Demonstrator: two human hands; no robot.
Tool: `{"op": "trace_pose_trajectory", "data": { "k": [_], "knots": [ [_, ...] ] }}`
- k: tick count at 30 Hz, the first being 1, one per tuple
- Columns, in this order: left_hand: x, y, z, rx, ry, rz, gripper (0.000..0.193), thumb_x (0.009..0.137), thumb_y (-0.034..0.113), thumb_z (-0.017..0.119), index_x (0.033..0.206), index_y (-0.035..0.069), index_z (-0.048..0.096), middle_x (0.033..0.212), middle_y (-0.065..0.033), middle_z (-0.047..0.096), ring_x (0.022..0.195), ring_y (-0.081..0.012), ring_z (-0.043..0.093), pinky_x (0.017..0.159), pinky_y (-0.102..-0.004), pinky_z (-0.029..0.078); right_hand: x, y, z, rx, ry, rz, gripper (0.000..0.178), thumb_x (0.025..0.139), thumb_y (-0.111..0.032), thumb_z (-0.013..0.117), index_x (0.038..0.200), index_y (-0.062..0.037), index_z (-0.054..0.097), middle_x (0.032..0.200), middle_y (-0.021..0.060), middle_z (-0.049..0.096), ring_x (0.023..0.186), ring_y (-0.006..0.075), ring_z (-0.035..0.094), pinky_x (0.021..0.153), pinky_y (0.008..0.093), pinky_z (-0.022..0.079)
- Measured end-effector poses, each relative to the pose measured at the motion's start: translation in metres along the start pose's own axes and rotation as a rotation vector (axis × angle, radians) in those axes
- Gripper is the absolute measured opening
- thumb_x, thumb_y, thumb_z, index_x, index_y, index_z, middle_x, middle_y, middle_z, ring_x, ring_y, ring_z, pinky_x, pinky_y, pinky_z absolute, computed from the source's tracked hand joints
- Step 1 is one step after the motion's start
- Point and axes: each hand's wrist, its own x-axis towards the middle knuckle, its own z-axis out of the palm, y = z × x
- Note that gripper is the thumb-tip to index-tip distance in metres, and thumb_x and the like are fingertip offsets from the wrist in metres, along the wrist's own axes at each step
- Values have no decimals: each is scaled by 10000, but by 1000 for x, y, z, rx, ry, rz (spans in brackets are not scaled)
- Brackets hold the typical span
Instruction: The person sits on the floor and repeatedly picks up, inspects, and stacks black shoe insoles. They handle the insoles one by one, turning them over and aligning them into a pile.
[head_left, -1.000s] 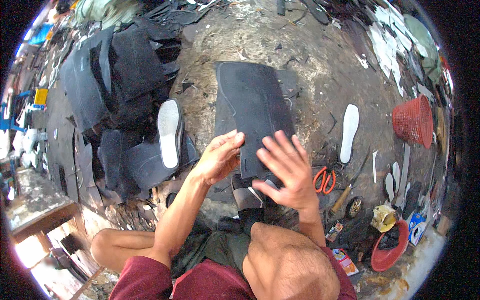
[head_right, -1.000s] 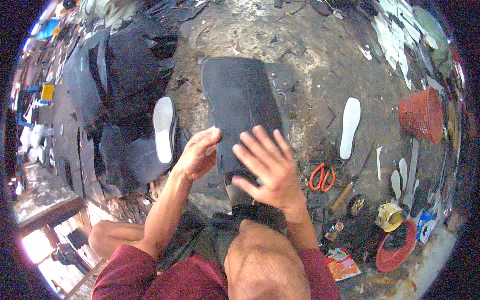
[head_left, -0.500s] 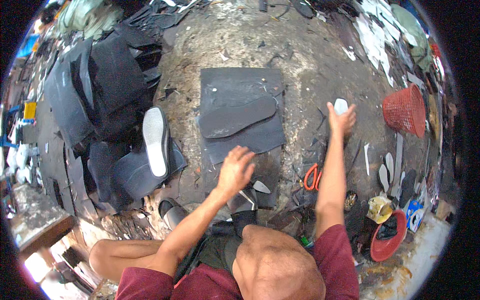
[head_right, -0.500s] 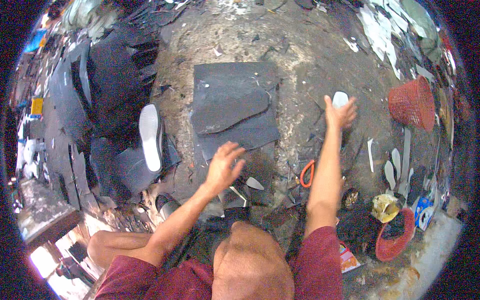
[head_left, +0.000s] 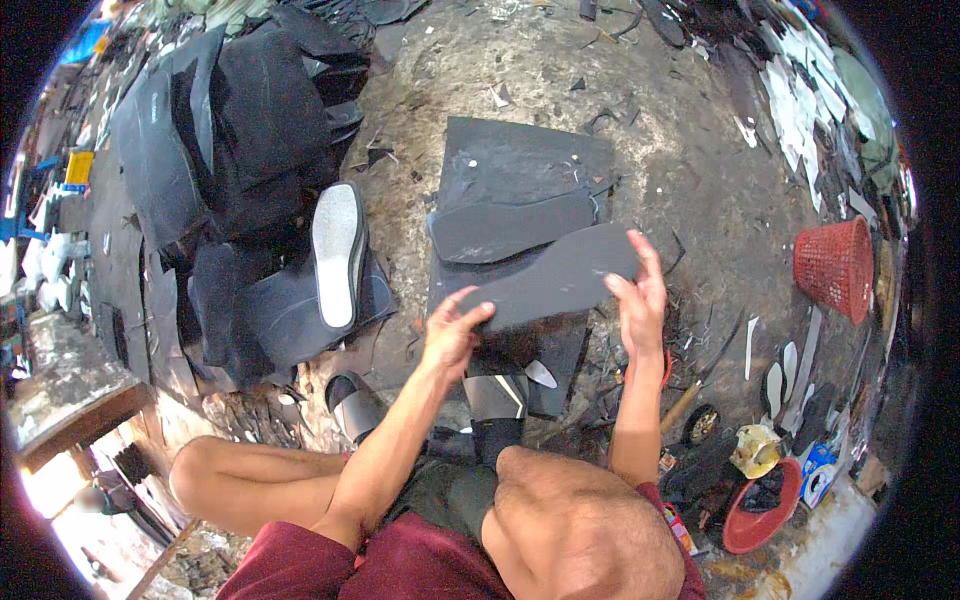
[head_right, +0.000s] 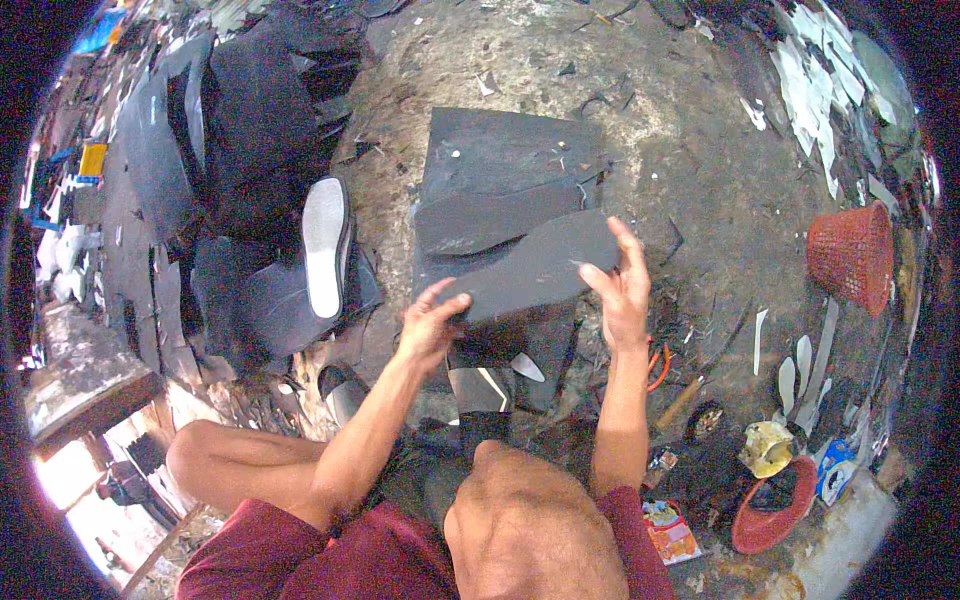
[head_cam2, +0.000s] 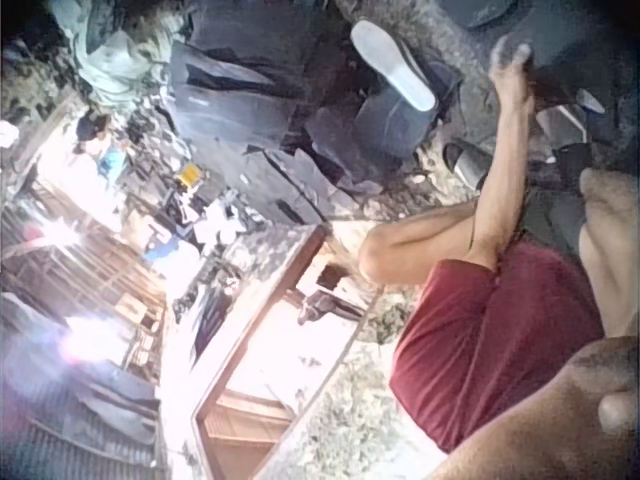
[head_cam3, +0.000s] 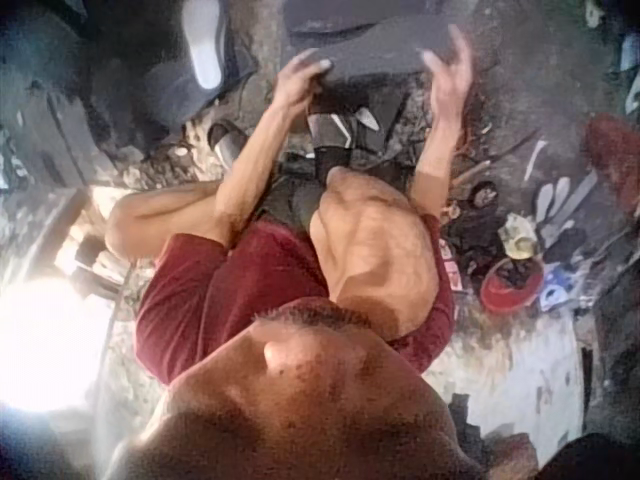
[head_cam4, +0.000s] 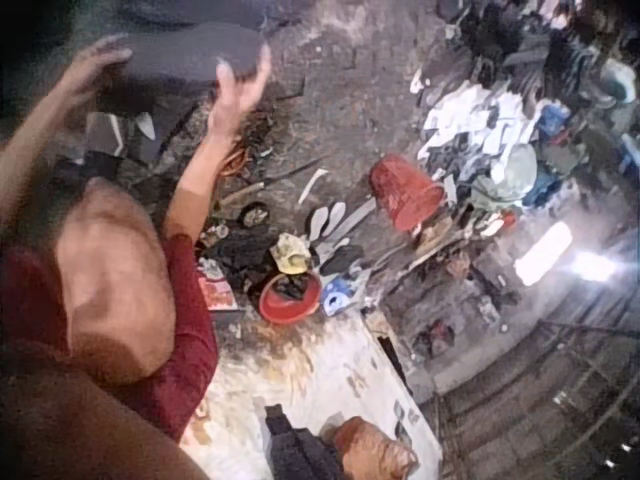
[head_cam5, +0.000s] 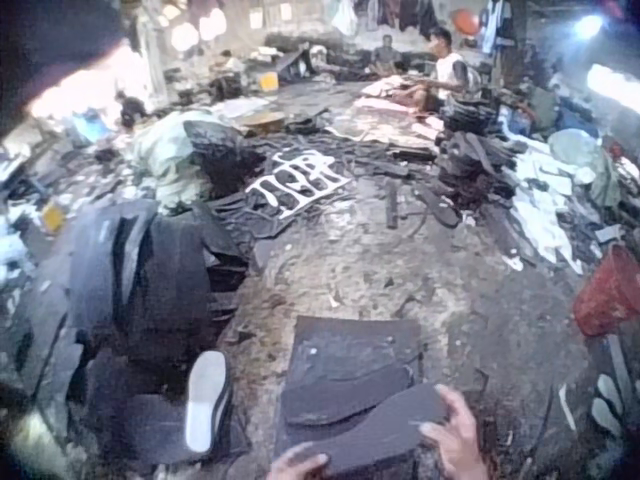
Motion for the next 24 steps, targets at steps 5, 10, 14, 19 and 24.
{"op": "trace_pose_trajectory", "data": {
  "k": [5,10,14,19,24],
  "knots": [
    [26,12,-22,274,152,269,623,789,-15,790,1360,-18,542,953,-34,670,827,-124,642,743,-253,533,6,60,-23,-243,139,187,581,724,21,824,1258,-29,601,1225,136,641,1133,219,606,912,350,514],
    [40,18,-45,462,200,336,510,783,42,819,1250,-45,633,943,-50,690,828,-119,641,740,-247,521,9,73,-23,-239,178,312,543,721,10,834,1221,-35,627,1185,133,655,1030,210,634,865,332,523],
    [46,12,-45,522,208,365,451,788,38,816,1196,-69,656,976,-81,709,843,-130,651,775,-252,527,11,84,-30,-260,184,244,531,720,7,835,1212,-32,636,1146,134,666,974,195,639,820,322,538],
    [50,9,-50,488,211,353,454,787,38,817,1197,-70,655,983,-89,708,841,-137,658,778,-252,530,11,86,-25,-253,218,267,523,724,4,833,1210,-31,642,1106,110,678,921,165,639,752,299,550],
    [48,10,-48,454,201,365,462,771,61,832,1186,-59,667,949,-69,698,835,-133,650,760,-250,528,11,82,-22,-236,229,298,524,726,2,828,1214,-36,641,1107,103,676,891,146,638,692,288,546]
  ]
}}
